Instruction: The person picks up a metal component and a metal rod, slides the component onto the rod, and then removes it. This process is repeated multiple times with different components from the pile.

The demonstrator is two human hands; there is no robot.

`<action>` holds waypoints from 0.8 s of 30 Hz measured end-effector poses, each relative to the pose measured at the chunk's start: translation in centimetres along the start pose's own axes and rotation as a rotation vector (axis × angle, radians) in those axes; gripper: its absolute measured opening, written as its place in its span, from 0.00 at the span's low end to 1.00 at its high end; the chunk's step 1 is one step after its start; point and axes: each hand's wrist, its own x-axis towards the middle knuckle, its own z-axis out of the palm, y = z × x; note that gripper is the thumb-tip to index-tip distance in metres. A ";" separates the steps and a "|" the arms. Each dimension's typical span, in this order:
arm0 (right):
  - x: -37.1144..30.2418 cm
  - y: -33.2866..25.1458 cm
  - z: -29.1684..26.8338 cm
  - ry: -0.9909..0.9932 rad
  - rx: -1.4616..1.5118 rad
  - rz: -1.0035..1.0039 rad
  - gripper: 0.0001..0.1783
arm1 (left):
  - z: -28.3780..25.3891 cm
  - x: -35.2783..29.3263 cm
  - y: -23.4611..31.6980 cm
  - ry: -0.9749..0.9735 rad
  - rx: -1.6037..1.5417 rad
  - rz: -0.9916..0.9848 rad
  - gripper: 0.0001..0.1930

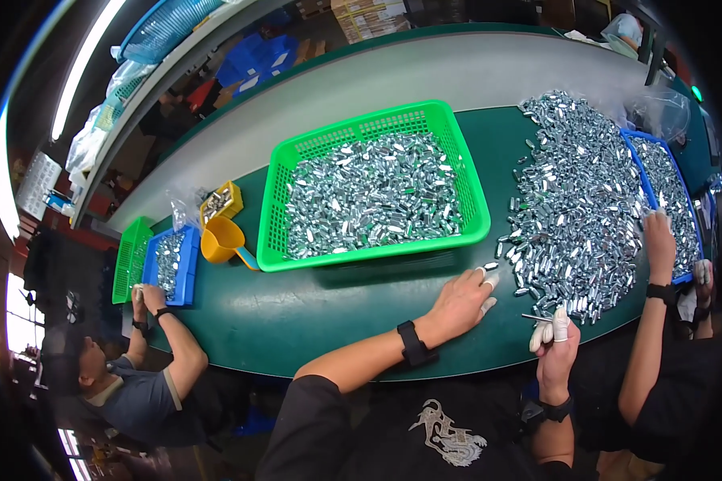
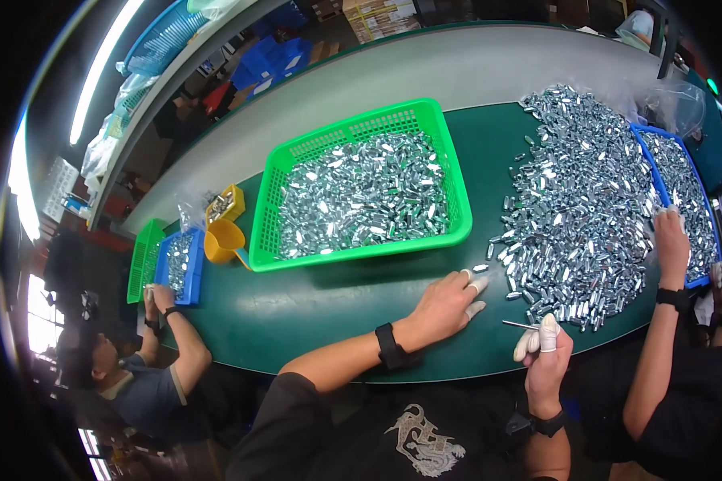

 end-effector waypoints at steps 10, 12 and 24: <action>-0.4 -0.3 0.4 0.025 0.006 -0.034 0.23 | 1.7 1.8 1.0 -0.006 -0.064 0.058 0.14; -0.5 -0.3 0.4 0.000 0.018 -0.033 0.23 | 2.3 2.0 1.5 0.029 -0.115 0.071 0.11; -1.1 -0.1 0.3 0.040 0.032 -0.032 0.22 | 1.6 1.2 1.3 0.029 -0.277 -0.026 0.08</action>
